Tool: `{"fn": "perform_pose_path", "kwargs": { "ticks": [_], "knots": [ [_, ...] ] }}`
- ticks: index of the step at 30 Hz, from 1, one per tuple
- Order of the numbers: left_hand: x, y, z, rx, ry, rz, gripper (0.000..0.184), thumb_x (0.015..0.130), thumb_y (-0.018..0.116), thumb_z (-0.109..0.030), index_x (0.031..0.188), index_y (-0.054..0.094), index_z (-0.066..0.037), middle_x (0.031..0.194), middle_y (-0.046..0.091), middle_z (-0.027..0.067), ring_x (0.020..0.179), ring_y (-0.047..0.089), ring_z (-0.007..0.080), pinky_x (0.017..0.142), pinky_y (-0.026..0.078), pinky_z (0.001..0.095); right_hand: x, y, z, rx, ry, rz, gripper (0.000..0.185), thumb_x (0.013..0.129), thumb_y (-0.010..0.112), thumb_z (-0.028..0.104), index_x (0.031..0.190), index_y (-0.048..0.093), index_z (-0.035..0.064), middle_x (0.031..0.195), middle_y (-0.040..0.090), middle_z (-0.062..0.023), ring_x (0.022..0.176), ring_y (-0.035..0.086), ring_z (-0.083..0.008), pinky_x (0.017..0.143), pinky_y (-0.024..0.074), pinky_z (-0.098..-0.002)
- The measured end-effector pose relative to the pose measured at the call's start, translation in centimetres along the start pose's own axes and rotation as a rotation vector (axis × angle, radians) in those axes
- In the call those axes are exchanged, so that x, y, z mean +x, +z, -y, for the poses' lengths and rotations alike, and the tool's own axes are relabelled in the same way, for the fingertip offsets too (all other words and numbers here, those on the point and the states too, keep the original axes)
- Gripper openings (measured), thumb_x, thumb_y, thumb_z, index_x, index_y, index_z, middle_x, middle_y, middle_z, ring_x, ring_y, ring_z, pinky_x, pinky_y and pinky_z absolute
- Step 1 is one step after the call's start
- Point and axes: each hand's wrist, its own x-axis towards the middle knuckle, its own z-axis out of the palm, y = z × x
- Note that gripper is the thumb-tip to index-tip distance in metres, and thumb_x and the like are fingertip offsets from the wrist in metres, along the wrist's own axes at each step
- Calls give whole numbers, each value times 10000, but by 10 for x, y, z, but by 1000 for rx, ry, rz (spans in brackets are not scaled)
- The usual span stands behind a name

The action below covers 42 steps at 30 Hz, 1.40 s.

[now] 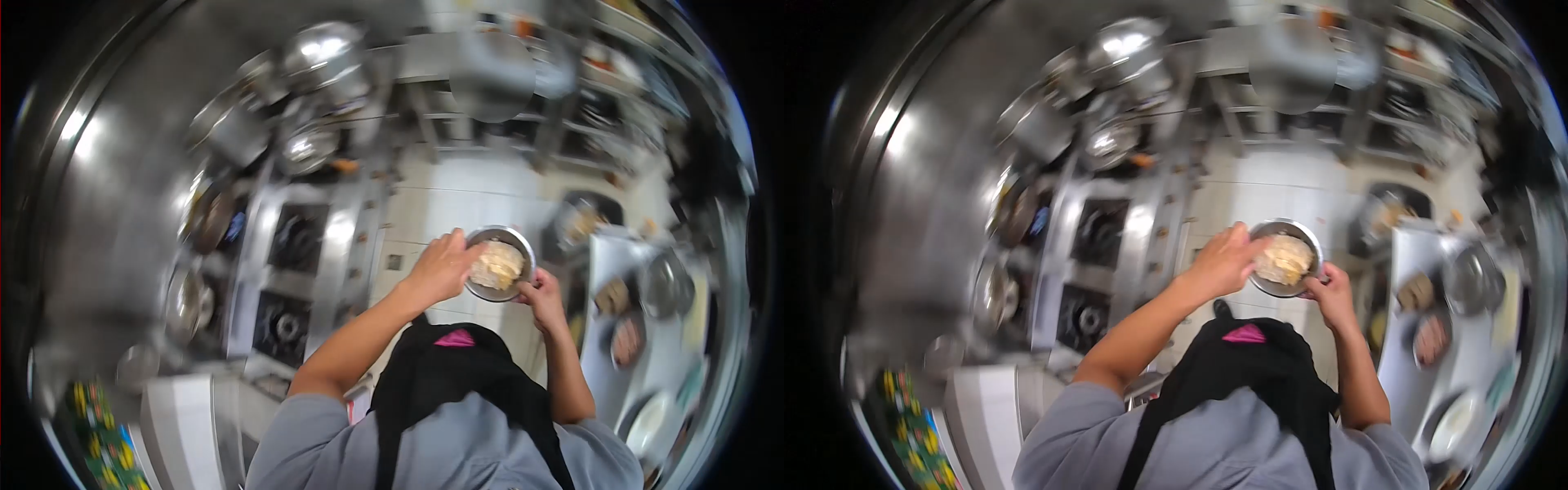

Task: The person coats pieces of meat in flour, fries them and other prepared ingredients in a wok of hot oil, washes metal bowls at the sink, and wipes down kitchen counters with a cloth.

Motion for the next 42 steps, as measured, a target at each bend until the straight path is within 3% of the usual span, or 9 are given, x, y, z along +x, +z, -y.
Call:
{"fn": "perform_pose_path", "kwargs": {
  "ticks": [4, 9, 12, 16, 25, 27, 32, 36, 42],
  "knots": [
    [-60, -38, 81, -21, -312, -20, 356, 777, 694, -86, 1120, 601, -106, 1028, 516, 172, 957, 564, 371, 823, 467, 462, 78, 92, -20, 55, 121, 271, 107, 820, 629, -9, 920, 613, 24, 849, 635, -42, 700, 639, -120, 634, 597, -272],
    [-124, -101, 182, 41, -376, -84, 188, 739, 663, -75, 921, 615, -65, 1040, 587, 127, 960, 590, 332, 845, 479, 427, 133, 236, -16, 52, 421, 566, 169, 856, 627, 33, 1023, 603, 39, 922, 637, -55, 800, 658, -139, 676, 606, -277],
    [-159, -153, 245, 24, -521, 54, 193, 749, 671, -100, 931, 616, -67, 957, 650, 110, 948, 609, 324, 848, 489, 426, 166, 328, -17, 49, 492, 637, 208, 865, 616, 44, 1072, 595, 33, 974, 647, -68, 848, 665, -146, 690, 598, -260],
    [-204, -201, 328, 6, -652, -29, 210, 774, 669, -151, 959, 631, -59, 956, 688, 116, 947, 625, 319, 840, 498, 423, 209, 448, -23, -16, 536, 768, 291, 880, 598, 57, 1169, 580, 31, 1025, 662, -79, 893, 677, -157, 708, 593, -265],
    [-286, -317, 484, 104, -864, 28, 247, 739, 657, -144, 962, 649, -37, 934, 686, 175, 916, 650, 362, 821, 512, 443, 249, 704, -18, 66, 621, 867, 285, 862, 604, 46, 1147, 596, 29, 1036, 667, -76, 861, 685, -173, 733, 599, -288],
    [-300, -337, 510, 155, -971, 21, 252, 730, 665, -143, 950, 648, -21, 940, 689, 190, 908, 663, 367, 821, 520, 446, 257, 743, -24, 81, 642, 887, 286, 858, 601, 42, 1143, 594, 21, 1040, 666, -79, 858, 684, -176, 739, 599, -290],
    [-327, -360, 565, 56, -955, -5, 290, 711, 691, -161, 959, 657, -16, 932, 695, 195, 906, 672, 364, 829, 529, 423, 263, 806, -23, 70, 648, 897, 288, 849, 597, 37, 1136, 592, 13, 1039, 665, -82, 871, 673, -172, 744, 598, -294],
    [-329, -370, 580, 87, -1075, 123, 299, 704, 705, -166, 959, 665, -16, 903, 699, 191, 871, 675, 367, 804, 532, 423, 268, 832, -31, 38, 664, 887, 289, 845, 604, 38, 1134, 606, 29, 1032, 669, -76, 878, 671, -167, 761, 596, -311],
    [-345, -372, 609, 15, -1056, 172, 278, 695, 704, -166, 931, 656, -26, 862, 689, 178, 847, 669, 364, 758, 522, 416, 266, 853, -47, 78, 713, 840, 255, 844, 602, 32, 1099, 622, 31, 1000, 670, -70, 874, 673, -172, 757, 599, -323]
  ]
}}
